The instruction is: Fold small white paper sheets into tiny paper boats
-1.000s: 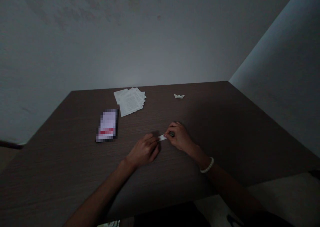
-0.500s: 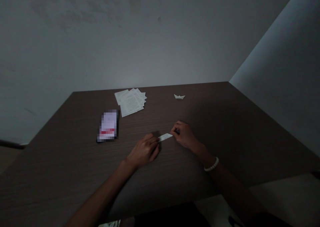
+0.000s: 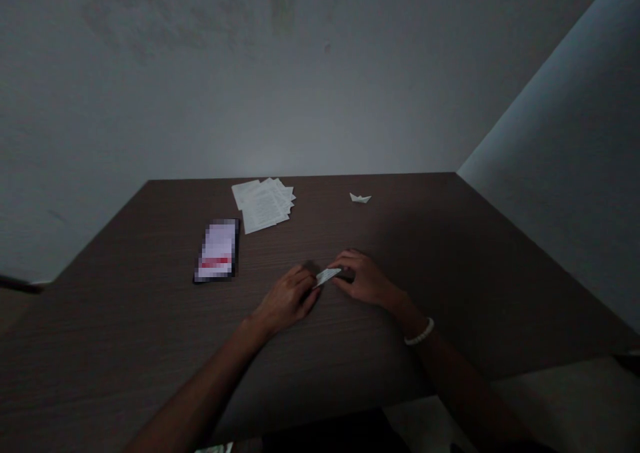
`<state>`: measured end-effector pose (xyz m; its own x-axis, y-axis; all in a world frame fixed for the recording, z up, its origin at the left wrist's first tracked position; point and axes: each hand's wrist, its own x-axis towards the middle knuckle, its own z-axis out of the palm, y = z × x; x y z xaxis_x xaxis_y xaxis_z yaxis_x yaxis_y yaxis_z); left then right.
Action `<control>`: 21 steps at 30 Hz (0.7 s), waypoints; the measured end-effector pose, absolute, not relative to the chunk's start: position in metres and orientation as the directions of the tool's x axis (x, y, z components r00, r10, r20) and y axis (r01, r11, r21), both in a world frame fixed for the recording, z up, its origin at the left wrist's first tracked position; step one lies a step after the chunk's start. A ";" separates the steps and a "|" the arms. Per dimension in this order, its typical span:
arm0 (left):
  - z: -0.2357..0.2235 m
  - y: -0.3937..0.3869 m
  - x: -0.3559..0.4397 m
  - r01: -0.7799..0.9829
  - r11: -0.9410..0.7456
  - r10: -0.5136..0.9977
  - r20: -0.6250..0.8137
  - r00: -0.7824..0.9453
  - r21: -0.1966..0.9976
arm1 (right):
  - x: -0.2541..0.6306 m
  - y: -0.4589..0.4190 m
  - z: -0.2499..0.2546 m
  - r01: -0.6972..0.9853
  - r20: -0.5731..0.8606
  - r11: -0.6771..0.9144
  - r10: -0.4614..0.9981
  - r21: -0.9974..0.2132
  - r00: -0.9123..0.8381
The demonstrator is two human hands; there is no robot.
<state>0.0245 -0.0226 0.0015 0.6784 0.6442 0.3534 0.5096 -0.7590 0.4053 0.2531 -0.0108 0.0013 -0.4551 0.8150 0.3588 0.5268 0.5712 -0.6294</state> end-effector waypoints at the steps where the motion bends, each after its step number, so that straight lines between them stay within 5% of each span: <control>1: 0.001 -0.023 0.025 0.529 -0.744 0.664 0.354 0.659 0.409 | 0.252 -0.011 0.001 0.533 0.357 0.575 0.813 -0.621 -0.460; 21: 0.001 -0.015 0.023 0.545 -0.668 0.738 0.358 0.572 0.507 | 0.239 -0.012 -0.002 0.575 0.355 0.536 0.843 -0.618 -0.405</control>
<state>0.0229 -0.0151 0.0009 0.5716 0.7385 0.3577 0.5454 -0.6676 0.5067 0.2393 -0.0121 -0.0024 -0.4050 0.8427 0.3547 0.5750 0.5364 -0.6178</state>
